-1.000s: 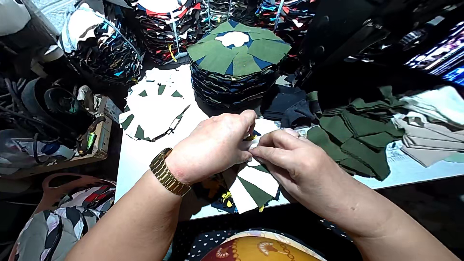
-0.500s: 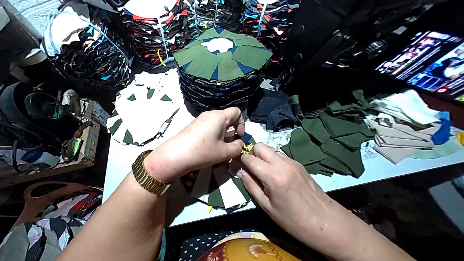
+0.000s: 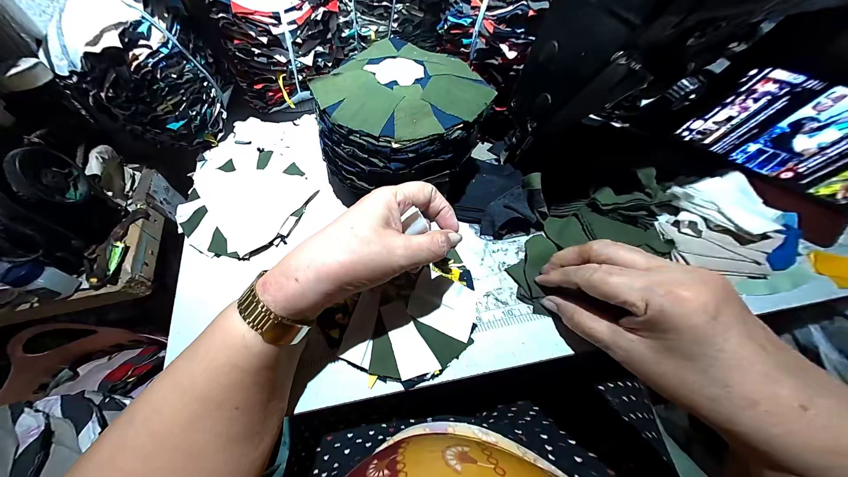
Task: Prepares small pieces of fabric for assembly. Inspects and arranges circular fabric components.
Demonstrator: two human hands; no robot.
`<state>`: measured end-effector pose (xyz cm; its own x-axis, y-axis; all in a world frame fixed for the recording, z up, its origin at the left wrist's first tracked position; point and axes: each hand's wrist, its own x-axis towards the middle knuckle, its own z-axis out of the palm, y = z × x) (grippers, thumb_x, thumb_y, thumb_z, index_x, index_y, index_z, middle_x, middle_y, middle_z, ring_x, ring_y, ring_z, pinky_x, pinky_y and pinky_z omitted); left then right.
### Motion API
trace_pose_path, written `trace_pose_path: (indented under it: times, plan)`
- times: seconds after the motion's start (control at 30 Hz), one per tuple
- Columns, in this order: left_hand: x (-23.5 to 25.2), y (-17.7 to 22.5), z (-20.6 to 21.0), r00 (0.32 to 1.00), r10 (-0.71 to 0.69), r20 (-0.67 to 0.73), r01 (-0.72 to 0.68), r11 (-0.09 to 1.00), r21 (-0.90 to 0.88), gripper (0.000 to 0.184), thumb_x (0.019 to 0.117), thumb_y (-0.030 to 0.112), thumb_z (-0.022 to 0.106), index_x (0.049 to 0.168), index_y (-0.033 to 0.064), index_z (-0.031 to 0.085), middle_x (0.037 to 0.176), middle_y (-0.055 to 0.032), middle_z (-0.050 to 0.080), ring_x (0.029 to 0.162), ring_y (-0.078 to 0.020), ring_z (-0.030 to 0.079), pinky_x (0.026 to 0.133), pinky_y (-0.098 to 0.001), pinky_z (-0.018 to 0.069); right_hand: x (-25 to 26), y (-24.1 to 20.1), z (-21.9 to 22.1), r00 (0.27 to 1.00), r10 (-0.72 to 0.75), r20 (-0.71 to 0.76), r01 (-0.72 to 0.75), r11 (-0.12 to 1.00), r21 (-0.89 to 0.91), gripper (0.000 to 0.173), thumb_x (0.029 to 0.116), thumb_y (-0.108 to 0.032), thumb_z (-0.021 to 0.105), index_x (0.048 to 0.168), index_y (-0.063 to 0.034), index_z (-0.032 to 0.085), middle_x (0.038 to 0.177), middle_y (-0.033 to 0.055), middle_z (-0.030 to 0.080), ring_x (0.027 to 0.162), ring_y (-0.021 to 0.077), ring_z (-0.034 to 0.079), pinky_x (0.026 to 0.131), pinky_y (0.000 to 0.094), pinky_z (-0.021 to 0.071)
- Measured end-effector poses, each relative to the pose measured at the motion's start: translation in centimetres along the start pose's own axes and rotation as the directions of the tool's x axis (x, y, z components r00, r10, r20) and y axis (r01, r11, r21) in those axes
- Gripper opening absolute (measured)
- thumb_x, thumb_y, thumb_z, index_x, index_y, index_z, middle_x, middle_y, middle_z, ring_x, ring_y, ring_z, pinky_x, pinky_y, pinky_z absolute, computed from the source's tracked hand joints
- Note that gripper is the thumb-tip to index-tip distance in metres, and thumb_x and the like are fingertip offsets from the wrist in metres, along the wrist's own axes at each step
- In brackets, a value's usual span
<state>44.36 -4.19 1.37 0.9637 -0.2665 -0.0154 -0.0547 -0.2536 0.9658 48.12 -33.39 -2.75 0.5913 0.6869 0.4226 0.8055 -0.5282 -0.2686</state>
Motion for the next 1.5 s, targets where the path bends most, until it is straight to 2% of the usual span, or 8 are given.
trace_pose_path:
  times: [0.47, 0.57, 0.67, 0.73, 0.9, 1.1, 1.33, 1.5]
  plan:
    - [0.0, 0.0, 0.0, 1.000, 0.025, -0.015, -0.025, 0.999, -0.043, 0.008, 0.0994, 0.005, 0.063, 0.106, 0.0046, 0.067, 0.071, -0.0012, 0.059, 0.054, -0.0036, 0.051, 0.048, -0.0153, 0.0408, 0.9, 0.7, -0.1, 0.999, 0.013, -0.051, -0.013, 1.000, 0.006, 0.023, 0.0960, -0.015, 0.052, 0.097, -0.0039, 0.073, 0.098, 0.0081, 0.070, 0.087, 0.0153, 0.067, 0.074, 0.0300, 0.0569]
    - [-0.1, 0.2, 0.3, 0.996, 0.083, -0.031, -0.086, 0.993, -0.085, 0.019, 0.0967, 0.009, 0.069, 0.115, 0.0032, 0.069, 0.087, -0.0026, 0.067, 0.075, -0.0057, 0.063, 0.065, -0.0179, 0.0526, 2.1, -0.3, -0.6, 0.987, 0.031, -0.160, -0.031, 1.000, 0.005, 0.022, 0.1012, -0.011, 0.053, 0.104, 0.0037, 0.069, 0.097, 0.0164, 0.067, 0.084, 0.0224, 0.065, 0.075, 0.0383, 0.0549]
    - [-0.1, 0.3, 0.4, 0.986, 0.166, 0.014, -0.164, 0.983, -0.087, 0.042, 0.0925, 0.013, 0.074, 0.132, 0.0028, 0.063, 0.125, -0.0068, 0.068, 0.111, -0.0108, 0.065, 0.090, -0.0252, 0.0567, 3.3, -2.5, -0.8, 0.955, 0.101, -0.279, -0.044, 0.978, 0.203, 0.020, 0.1014, -0.013, 0.059, 0.116, -0.0008, 0.067, 0.105, 0.0070, 0.068, 0.093, 0.0062, 0.066, 0.084, 0.0226, 0.0568]
    - [-0.1, 0.3, 0.6, 0.975, 0.208, 0.083, -0.195, 0.971, -0.135, 0.052, 0.0916, 0.010, 0.073, 0.139, -0.0004, 0.057, 0.132, -0.0104, 0.064, 0.117, -0.0126, 0.064, 0.094, -0.0263, 0.0559, 4.1, -4.5, -0.9, 0.948, 0.132, -0.289, 0.000, 0.909, 0.417, 0.024, 0.0973, -0.008, 0.063, 0.121, -0.0036, 0.064, 0.109, 0.0001, 0.068, 0.094, 0.0036, 0.067, 0.085, 0.0198, 0.0586]
    - [-0.3, 0.5, 0.2, 0.971, 0.184, 0.151, -0.150, 0.966, -0.209, 0.038, 0.0927, -0.006, 0.068, 0.130, -0.0025, 0.061, 0.079, -0.0050, 0.063, 0.064, -0.0068, 0.061, 0.055, -0.0174, 0.0524, 4.0, -6.2, 1.4, 0.916, 0.288, -0.277, -0.011, 0.712, 0.703, 0.026, 0.0885, 0.002, 0.070, 0.113, -0.0073, 0.067, 0.096, -0.0035, 0.070, 0.080, 0.0067, 0.070, 0.070, 0.0211, 0.0627]
    - [-0.1, -0.3, -0.8, 0.968, 0.142, 0.208, -0.178, 0.970, 0.165, 0.030, 0.0997, 0.003, 0.063, 0.130, 0.0004, 0.060, 0.095, -0.0081, 0.069, 0.069, -0.0049, 0.064, 0.063, -0.0187, 0.0563, 2.5, -6.8, 4.2, 0.892, 0.403, -0.203, -0.195, 0.751, 0.631, 0.020, 0.0913, -0.004, 0.067, 0.111, -0.0084, 0.065, 0.092, -0.0033, 0.069, 0.071, 0.0043, 0.067, 0.060, 0.0201, 0.0601]
    - [0.2, -0.7, 0.1, 0.984, 0.051, 0.170, -0.150, 0.748, 0.646, 0.034, 0.0975, 0.017, 0.070, 0.131, 0.0133, 0.063, 0.085, -0.0008, 0.067, 0.072, -0.0107, 0.063, 0.069, -0.0339, 0.0559, 2.7, -6.1, 5.9, 0.958, 0.205, -0.202, -0.166, 0.967, 0.196, 0.009, 0.0925, -0.013, 0.062, 0.100, -0.0083, 0.064, 0.078, -0.0011, 0.063, 0.062, 0.0044, 0.059, 0.055, 0.0211, 0.0521]
    - [0.0, -0.4, 0.1, 0.991, 0.064, 0.115, -0.128, 0.672, 0.730, 0.032, 0.0938, 0.022, 0.075, 0.122, 0.0140, 0.063, 0.083, 0.0005, 0.066, 0.071, -0.0126, 0.062, 0.067, -0.0364, 0.0547, 3.1, -5.0, 4.9, 0.988, 0.108, -0.109, -0.101, 0.992, 0.069, 0.018, 0.0917, -0.014, 0.060, 0.097, -0.0103, 0.077, 0.083, 0.0016, 0.061, 0.072, 0.0109, 0.061, 0.060, 0.0263, 0.0514]
